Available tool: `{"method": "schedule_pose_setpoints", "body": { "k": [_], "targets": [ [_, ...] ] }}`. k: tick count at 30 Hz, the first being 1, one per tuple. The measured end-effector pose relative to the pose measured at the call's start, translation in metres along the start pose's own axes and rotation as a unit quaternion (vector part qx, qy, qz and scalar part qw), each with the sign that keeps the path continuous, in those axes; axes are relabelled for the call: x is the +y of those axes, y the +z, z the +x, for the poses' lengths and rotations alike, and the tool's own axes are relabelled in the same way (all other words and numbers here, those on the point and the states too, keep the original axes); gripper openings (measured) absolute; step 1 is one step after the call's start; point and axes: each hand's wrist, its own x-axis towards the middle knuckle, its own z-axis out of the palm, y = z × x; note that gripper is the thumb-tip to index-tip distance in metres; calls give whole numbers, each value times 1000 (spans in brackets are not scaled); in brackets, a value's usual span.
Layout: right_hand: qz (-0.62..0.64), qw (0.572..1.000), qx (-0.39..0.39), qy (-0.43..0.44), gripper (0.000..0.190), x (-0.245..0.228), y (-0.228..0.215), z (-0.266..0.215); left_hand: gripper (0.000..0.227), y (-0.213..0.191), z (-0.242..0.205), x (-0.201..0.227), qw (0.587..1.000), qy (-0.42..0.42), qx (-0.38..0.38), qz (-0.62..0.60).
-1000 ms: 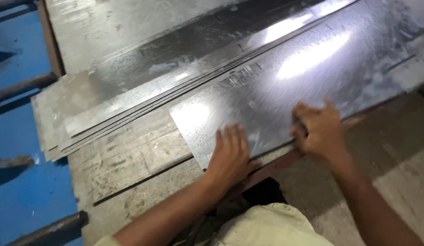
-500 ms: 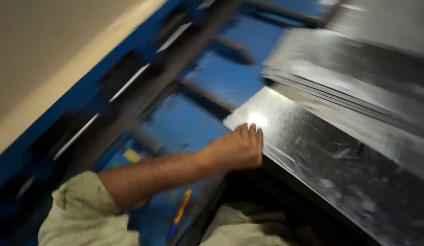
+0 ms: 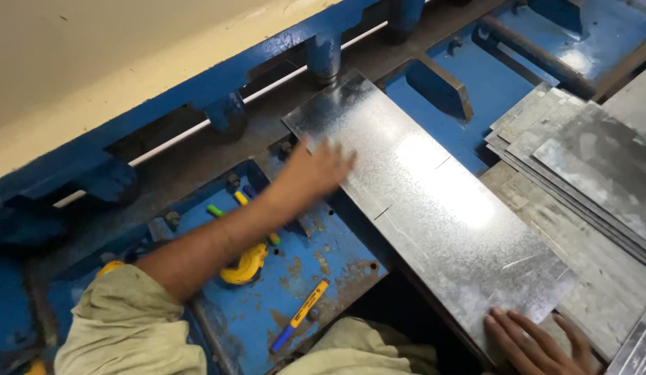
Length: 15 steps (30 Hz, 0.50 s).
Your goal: The person repeatedly picks up rectangular metal sheets from a stack, places them into a blue industrial cutting machine, and operates the lever to cut the sheets. The cut pieces are then placed back onto the stack. The process is repeated multiple times throughout the video.
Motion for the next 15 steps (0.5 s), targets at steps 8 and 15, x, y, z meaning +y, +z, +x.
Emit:
{"method": "schedule_pose_setpoints", "body": {
  "k": [8,15],
  "targets": [
    [-8,958,-267,-101,53,9,-8,60,9,9,-2,42,979,150,129,-57],
    [34,973,-175,-147,86,-43,-36,170,15,20,4,-18,999,19,39,0]
  ]
}}
